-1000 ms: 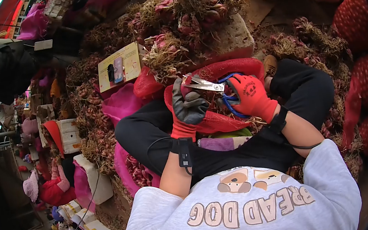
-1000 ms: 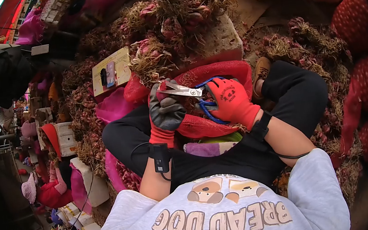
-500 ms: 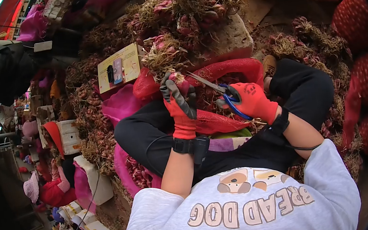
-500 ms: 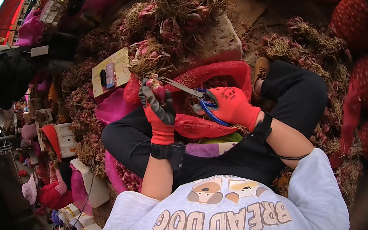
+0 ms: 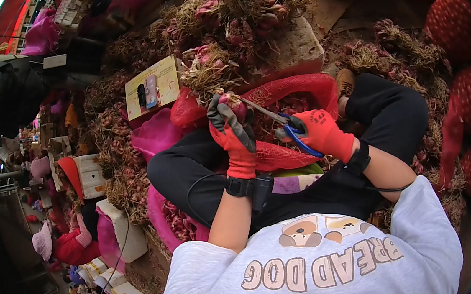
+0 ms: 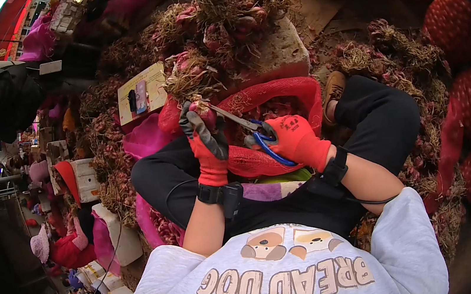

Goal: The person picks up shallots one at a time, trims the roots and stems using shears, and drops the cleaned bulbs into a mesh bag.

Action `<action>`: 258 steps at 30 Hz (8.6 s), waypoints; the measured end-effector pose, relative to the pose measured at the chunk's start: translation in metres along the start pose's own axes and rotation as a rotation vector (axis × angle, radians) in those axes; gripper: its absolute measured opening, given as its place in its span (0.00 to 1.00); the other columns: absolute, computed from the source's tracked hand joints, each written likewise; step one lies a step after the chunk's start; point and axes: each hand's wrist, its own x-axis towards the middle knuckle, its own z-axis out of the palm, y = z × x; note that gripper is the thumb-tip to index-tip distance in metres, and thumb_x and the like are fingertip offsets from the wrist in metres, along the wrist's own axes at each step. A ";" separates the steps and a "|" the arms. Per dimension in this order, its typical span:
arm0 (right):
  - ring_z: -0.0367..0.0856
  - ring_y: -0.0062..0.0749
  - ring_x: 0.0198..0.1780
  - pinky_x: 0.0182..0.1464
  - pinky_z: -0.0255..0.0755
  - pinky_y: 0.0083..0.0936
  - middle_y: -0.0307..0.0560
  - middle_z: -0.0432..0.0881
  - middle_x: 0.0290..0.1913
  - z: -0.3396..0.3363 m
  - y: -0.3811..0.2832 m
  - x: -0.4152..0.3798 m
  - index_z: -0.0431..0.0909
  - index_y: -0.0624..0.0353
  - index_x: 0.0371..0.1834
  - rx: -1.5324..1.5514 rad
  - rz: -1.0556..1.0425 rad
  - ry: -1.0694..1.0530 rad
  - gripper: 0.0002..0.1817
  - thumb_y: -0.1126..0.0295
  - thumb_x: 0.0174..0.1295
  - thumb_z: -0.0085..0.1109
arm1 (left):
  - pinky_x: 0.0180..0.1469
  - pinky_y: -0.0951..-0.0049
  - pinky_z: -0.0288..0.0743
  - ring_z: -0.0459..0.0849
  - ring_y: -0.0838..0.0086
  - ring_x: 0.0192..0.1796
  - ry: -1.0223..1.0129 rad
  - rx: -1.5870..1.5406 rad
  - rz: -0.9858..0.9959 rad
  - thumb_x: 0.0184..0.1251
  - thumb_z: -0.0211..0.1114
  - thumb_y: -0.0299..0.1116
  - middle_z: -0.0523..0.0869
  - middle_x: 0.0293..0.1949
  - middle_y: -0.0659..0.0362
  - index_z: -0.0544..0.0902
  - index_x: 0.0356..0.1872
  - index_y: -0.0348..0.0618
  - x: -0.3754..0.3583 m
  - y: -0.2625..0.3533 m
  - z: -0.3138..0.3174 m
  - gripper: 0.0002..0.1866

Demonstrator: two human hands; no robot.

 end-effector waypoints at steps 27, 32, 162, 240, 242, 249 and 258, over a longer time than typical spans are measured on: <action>0.80 0.44 0.29 0.35 0.73 0.34 0.50 0.81 0.28 -0.009 0.014 0.007 0.79 0.58 0.40 -0.338 0.027 0.055 0.20 0.52 0.56 0.64 | 0.36 0.80 0.78 0.77 0.81 0.44 -0.235 -0.042 -0.193 0.73 0.56 0.41 0.77 0.52 0.62 0.72 0.59 0.44 -0.002 0.005 -0.006 0.19; 0.81 0.25 0.27 0.32 0.73 0.23 0.42 0.83 0.33 -0.012 0.016 0.013 0.80 0.59 0.44 0.530 0.082 0.066 0.15 0.60 0.61 0.62 | 0.37 0.78 0.79 0.79 0.80 0.44 -0.553 -0.097 -0.460 0.72 0.57 0.40 0.78 0.49 0.63 0.72 0.61 0.44 0.002 0.041 0.003 0.20; 0.79 0.40 0.38 0.37 0.71 0.37 0.42 0.76 0.35 -0.038 0.012 0.008 0.73 0.53 0.38 -0.671 -0.271 0.083 0.23 0.58 0.39 0.71 | 0.21 0.88 0.66 0.72 0.83 0.26 -0.243 -0.137 -0.822 0.70 0.59 0.49 0.73 0.28 0.67 0.76 0.40 0.49 0.039 0.020 -0.047 0.14; 0.79 0.18 0.34 0.36 0.75 0.19 0.41 0.82 0.35 -0.008 0.021 0.014 0.77 0.64 0.44 1.123 0.104 0.037 0.13 0.69 0.60 0.64 | 0.67 0.63 0.64 0.67 0.65 0.68 -0.744 -0.302 -0.374 0.70 0.57 0.33 0.64 0.68 0.52 0.59 0.69 0.43 -0.034 0.000 -0.010 0.29; 0.78 0.17 0.34 0.37 0.75 0.19 0.40 0.82 0.35 -0.010 0.020 0.015 0.78 0.63 0.43 1.067 0.105 0.094 0.13 0.68 0.59 0.64 | 0.60 0.68 0.71 0.74 0.68 0.61 -0.720 -0.320 -0.559 0.73 0.54 0.37 0.68 0.65 0.54 0.58 0.69 0.43 -0.038 0.021 -0.002 0.27; 0.78 0.18 0.36 0.42 0.74 0.25 0.44 0.83 0.35 -0.016 -0.001 0.009 0.79 0.64 0.43 0.558 -0.058 0.149 0.14 0.68 0.58 0.65 | 0.49 0.73 0.79 0.79 0.73 0.52 -0.684 -0.169 -0.488 0.72 0.54 0.26 0.76 0.55 0.56 0.63 0.65 0.41 -0.031 0.017 -0.014 0.22; 0.78 0.19 0.34 0.42 0.75 0.24 0.43 0.83 0.34 -0.012 0.003 0.013 0.79 0.62 0.43 0.719 0.004 0.143 0.14 0.68 0.56 0.67 | 0.52 0.73 0.79 0.79 0.73 0.54 -0.595 -0.298 -0.524 0.69 0.55 0.21 0.75 0.55 0.56 0.66 0.63 0.40 -0.029 0.010 -0.022 0.22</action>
